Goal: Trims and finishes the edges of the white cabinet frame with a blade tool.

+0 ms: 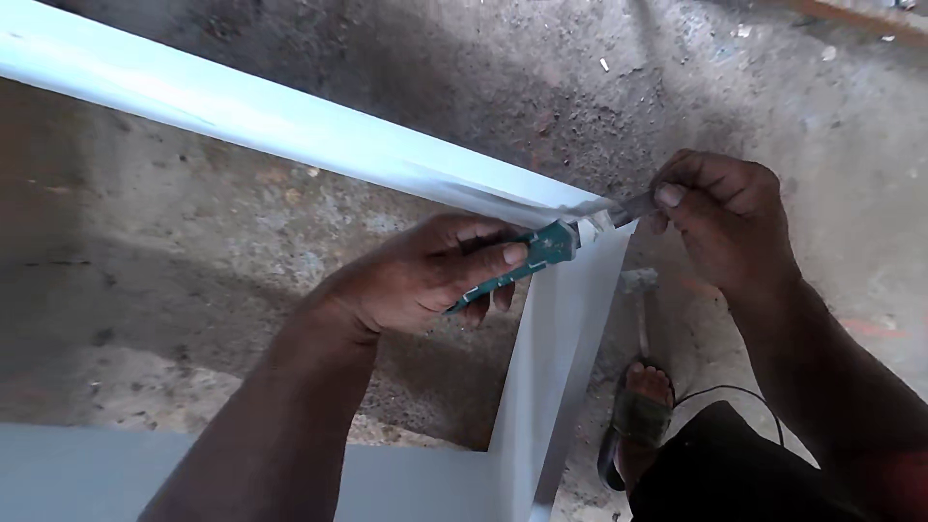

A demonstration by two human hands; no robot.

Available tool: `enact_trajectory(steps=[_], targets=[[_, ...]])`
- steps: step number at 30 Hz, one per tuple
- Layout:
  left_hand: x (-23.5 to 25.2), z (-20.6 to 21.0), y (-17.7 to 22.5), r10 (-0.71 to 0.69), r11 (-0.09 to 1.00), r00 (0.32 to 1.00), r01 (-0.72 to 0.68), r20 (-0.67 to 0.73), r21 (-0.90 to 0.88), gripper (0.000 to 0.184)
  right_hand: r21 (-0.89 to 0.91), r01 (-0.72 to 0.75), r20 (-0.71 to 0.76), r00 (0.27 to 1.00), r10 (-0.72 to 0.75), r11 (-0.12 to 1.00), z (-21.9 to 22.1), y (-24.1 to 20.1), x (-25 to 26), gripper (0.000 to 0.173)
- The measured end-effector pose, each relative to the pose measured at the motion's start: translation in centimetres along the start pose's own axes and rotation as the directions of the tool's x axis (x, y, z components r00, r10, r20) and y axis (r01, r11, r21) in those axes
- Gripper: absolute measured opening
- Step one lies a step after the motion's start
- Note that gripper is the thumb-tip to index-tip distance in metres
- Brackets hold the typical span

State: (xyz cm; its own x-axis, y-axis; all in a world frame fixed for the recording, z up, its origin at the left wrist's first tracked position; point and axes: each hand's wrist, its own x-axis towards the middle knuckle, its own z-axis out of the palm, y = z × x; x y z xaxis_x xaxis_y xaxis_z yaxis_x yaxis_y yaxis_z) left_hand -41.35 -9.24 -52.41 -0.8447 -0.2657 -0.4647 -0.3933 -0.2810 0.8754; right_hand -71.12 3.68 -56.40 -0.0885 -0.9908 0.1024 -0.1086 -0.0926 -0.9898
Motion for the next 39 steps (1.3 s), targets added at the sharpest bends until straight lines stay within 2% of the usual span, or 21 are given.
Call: enact_trajectory(steps=[3, 6, 11, 16, 18, 20, 22, 24, 27, 29, 30, 32, 34, 36, 39], targets=[[-0.1, -0.4, -0.5, -0.009, 0.998, 0.999, 0.012, 0.041, -0.054, 0.029, 0.027, 0.017, 0.006, 1.000, -0.017, 1.000, 0.2, -0.4, 0.1, 0.013], [-0.2, -0.6, -1.1, 0.039, 0.997, 0.998, -0.035, 0.055, -0.074, 0.028, 0.066, 0.035, 0.021, 0.999, -0.036, 0.997, 0.4, -0.7, 0.2, 0.012], [-0.9, -0.6, -1.9, 0.189, 0.981, 0.982, -0.189, -0.001, -0.042, 0.025, 0.059, 0.111, 0.041, 0.993, -0.113, 0.992, 0.6, -2.0, 0.5, 0.017], [-2.3, -0.4, -1.5, 0.234, 0.967, 0.972, -0.235, -0.016, -0.094, 0.026, 0.009, 0.120, 0.064, 0.991, -0.121, 0.993, 1.2, -4.1, 0.7, 0.021], [-3.2, -0.2, -1.4, 0.261, 0.960, 0.964, -0.264, -0.045, -0.089, 0.026, 0.104, 0.081, 0.074, 0.993, -0.089, 0.991, 1.6, -4.5, 1.1, 0.025], [-4.4, 0.6, -1.4, 0.300, 0.949, 0.948, -0.308, -0.111, -0.065, 0.029, 0.348, -0.040, 0.124, 0.992, -0.004, 0.937, 2.4, -5.0, 1.4, 0.029], [-5.6, 1.6, -1.6, 0.345, 0.932, 0.920, -0.359, -0.186, -0.052, 0.030, 0.553, -0.151, 0.209, 0.977, 0.039, 0.820, 3.6, -5.4, 2.1, 0.033], [-6.4, 2.9, -1.9, 0.384, 0.908, 0.887, -0.414, -0.257, -0.071, 0.030, 0.633, -0.183, 0.259, 0.966, 0.017, 0.752, 5.0, -6.1, 2.9, 0.037], [-7.2, 4.4, -1.9, 0.452, 0.858, 0.828, -0.505, -0.333, -0.091, 0.029, 0.679, -0.125, 0.260, 0.963, -0.077, 0.724, 6.5, -7.9, 3.7, 0.045], [-7.6, 5.3, -1.7, 0.491, 0.822, 0.790, -0.560, -0.367, -0.104, 0.028, 0.651, -0.089, 0.257, 0.960, -0.108, 0.754, 7.2, -9.3, 4.0, 0.052], [-7.8, 5.6, -1.6, 0.509, 0.805, 0.769, -0.584, -0.386, -0.103, 0.027, 0.622, -0.061, 0.250, 0.960, -0.125, 0.781, 7.5, -9.9, 4.1, 0.048], [-8.2, 6.5, -1.4, 0.541, 0.773, 0.723, -0.629, -0.430, -0.085, 0.026, 0.533, 0.008, 0.219, 0.965, -0.147, 0.846, 8.5, -11.2, 4.2, 0.025], [-8.6, 7.5, -1.1, 0.557, 0.751, 0.675, -0.658, -0.484, -0.053, 0.025, 0.452, 0.049, 0.169, 0.976, -0.140, 0.891, 9.5, -12.5, 4.2, 0.010], [-9.2, 8.4, -0.7, 0.571, 0.739, 0.626, -0.673, -0.531, 0.001, 0.026, 0.394, 0.086, 0.137, 0.979, -0.151, 0.915, 10.3, -13.8, 4.2, 0.004], [-10.3, 8.8, -0.1, 0.599, 0.709, 0.554, -0.702, -0.578, 0.062, 0.025, 0.307, 0.119, 0.157, 0.972, -0.173, 0.944, 11.1, -15.9, 4.6, 0.005]])
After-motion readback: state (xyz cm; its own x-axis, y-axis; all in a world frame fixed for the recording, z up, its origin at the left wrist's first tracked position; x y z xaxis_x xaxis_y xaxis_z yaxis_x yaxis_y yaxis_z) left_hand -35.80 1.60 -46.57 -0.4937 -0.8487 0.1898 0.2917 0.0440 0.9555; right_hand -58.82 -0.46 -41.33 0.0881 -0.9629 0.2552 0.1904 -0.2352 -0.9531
